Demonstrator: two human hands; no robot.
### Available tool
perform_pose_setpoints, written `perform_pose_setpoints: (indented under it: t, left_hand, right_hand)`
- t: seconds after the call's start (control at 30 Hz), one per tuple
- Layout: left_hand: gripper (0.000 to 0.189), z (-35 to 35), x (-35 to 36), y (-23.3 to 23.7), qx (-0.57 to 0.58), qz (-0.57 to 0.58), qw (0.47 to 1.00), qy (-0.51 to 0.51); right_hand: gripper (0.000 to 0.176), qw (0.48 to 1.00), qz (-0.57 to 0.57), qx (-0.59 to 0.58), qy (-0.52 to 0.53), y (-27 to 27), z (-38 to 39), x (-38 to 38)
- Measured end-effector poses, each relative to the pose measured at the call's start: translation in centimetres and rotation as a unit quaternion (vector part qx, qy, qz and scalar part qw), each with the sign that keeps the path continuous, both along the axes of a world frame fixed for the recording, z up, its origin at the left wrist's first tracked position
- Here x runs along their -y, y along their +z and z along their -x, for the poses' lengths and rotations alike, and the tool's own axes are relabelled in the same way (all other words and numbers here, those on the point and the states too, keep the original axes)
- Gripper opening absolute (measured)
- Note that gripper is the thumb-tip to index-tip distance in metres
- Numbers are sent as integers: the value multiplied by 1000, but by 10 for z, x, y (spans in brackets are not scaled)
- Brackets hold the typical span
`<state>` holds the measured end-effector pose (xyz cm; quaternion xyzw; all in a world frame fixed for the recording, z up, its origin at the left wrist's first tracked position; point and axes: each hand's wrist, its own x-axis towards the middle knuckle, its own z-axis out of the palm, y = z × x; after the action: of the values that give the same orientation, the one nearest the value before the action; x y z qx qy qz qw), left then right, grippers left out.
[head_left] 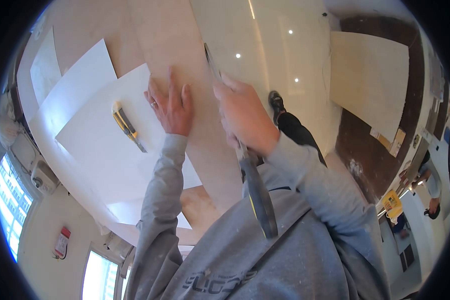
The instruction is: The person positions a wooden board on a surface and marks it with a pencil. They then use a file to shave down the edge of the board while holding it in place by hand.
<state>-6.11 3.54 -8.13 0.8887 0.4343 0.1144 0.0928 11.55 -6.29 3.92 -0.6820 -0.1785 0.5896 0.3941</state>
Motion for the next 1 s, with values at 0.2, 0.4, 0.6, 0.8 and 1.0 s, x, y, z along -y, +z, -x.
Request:
perform_pose_setpoints:
  t: [0.2,0.4,0.6,0.8,1.0]
  left_hand:
    - [62,1,0,0,3,15,1000,1]
    - [62,0,-2,1,5,13,1000,-4]
    - [63,2,0,-3,1,11,1000,8]
    - [63,0,-1,-1,5,4,1000,-1]
    - [63,1,-2,1,5,13,1000,-5]
  right_hand:
    - [66,967,71,-200,-139,42,-8,4]
    - [66,957,69,-230,-163,9,-1,0]
    - [62,982,59,-115,-139,33,10,-4]
    - [65,965,54,-214,-144,14,2,2]
    - [66,979,87,-132,-127,28,10,1]
